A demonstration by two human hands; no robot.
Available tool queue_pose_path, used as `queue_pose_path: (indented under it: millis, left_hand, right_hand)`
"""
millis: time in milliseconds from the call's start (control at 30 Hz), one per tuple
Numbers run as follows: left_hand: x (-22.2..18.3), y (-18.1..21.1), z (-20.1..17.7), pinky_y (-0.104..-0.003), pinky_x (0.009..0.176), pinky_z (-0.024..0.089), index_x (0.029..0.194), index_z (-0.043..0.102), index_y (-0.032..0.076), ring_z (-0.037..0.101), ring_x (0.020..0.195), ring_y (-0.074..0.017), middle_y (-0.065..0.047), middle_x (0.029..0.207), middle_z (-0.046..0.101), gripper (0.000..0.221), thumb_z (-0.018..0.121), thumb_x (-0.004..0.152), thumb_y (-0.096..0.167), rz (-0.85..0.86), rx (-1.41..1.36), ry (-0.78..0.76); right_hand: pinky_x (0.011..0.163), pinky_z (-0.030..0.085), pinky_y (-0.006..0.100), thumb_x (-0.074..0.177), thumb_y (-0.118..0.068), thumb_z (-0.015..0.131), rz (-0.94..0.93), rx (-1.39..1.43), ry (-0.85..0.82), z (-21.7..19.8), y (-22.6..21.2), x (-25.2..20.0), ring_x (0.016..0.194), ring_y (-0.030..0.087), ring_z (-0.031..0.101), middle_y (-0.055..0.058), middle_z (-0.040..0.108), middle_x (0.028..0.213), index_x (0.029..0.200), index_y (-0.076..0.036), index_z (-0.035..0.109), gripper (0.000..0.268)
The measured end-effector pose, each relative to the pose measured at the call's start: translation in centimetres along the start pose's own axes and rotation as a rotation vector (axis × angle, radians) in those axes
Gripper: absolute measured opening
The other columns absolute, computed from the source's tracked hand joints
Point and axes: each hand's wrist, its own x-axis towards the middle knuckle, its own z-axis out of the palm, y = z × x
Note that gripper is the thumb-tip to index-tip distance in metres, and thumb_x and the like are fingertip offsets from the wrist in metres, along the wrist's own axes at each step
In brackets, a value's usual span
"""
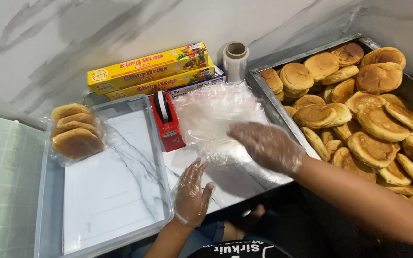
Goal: The person is individually wrapping bread rolls in plastic bags at a bakery workstation.
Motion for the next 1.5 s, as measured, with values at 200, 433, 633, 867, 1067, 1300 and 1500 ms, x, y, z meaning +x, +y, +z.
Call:
queue_pose_path:
  millis: [200, 433, 633, 867, 1067, 1300, 1500]
  left_hand:
    - [-1.3, -4.7, 4.6, -0.049, 0.130, 0.019, 0.164, 0.009, 0.005, 0.027, 0.154, -0.0365, -0.030, 0.163, 0.029, 0.109, 0.051, 0.091, 0.075, -0.135, -1.828, -0.077]
    - [-1.0, -3.3, 3.5, -0.046, 0.087, 0.063, 0.158, 0.030, 0.000, 0.070, 0.103, -0.0393, -0.036, 0.126, 0.063, 0.073, 0.063, 0.096, 0.020, -0.602, -1.747, 0.018]
    - [-0.1, 0.0, 0.5, -0.035, 0.083, 0.066, 0.141, 0.050, 0.001, 0.080, 0.097, -0.0303, -0.020, 0.115, 0.078, 0.058, 0.060, 0.096, 0.037, -0.537, -1.239, -0.114]
    - [-0.6, 0.9, -0.4, -0.042, 0.089, 0.064, 0.134, 0.060, 0.005, 0.078, 0.109, -0.0305, -0.015, 0.121, 0.078, 0.044, 0.053, 0.102, 0.034, -0.446, -1.161, -0.252]
    - [-0.2, 1.2, -0.7, -0.043, 0.090, 0.066, 0.132, 0.062, 0.002, 0.074, 0.117, -0.0322, -0.020, 0.123, 0.074, 0.040, 0.051, 0.106, 0.030, -0.244, -1.143, -0.267]
    - [-0.2, 1.4, -0.8, -0.043, 0.092, 0.064, 0.130, 0.064, 0.001, 0.075, 0.115, -0.0317, -0.019, 0.120, 0.075, 0.036, 0.052, 0.105, 0.025, -0.255, -1.146, -0.254]
    - [0.1, 1.6, -1.2, -0.042, 0.097, 0.062, 0.140, 0.055, 0.005, 0.076, 0.104, -0.0235, -0.011, 0.118, 0.077, 0.042, 0.056, 0.101, 0.020, -0.260, -0.985, -0.247]
  right_hand:
    - [0.116, 0.047, 0.051, 0.108, -0.007, 0.041, -0.443, -0.077, -0.190, -3.8, -6.0, -3.7, 0.142, 0.039, 0.050, 0.026, 0.048, 0.152, 0.148, 0.006, 0.041, 0.042]
    - [0.113, 0.045, 0.052, 0.107, -0.034, 0.051, -0.472, 0.171, -0.249, -0.8, -4.4, -5.3, 0.135, 0.038, 0.057, 0.022, 0.060, 0.142, 0.142, 0.002, 0.052, 0.050]
    - [0.112, 0.049, 0.043, 0.096, -0.033, 0.072, -0.040, 0.305, -0.102, -2.5, -3.7, -3.0, 0.134, 0.028, 0.056, 0.013, 0.056, 0.144, 0.140, -0.011, 0.055, 0.052]
    - [0.094, 0.056, 0.042, 0.091, -0.033, 0.075, 0.333, 0.532, -0.142, -1.4, -3.3, -3.7, 0.109, 0.028, 0.069, 0.011, 0.071, 0.119, 0.129, -0.010, 0.063, 0.046]
    - [0.093, 0.057, 0.042, 0.087, -0.034, 0.080, 0.276, 0.509, -0.184, 0.3, -2.7, -5.1, 0.111, 0.028, 0.067, 0.010, 0.070, 0.127, 0.136, -0.011, 0.057, 0.058]
    - [0.087, 0.052, 0.038, 0.091, -0.034, 0.075, 0.334, 0.654, -0.320, 0.8, -2.8, -5.9, 0.093, 0.019, 0.064, -0.001, 0.069, 0.093, 0.132, -0.022, 0.063, 0.044]
    - [0.076, 0.066, 0.029, 0.090, -0.013, 0.075, 0.421, 0.835, -0.149, 0.2, -3.2, -4.8, 0.087, 0.019, 0.077, 0.007, 0.077, 0.103, 0.112, -0.012, 0.069, 0.023]
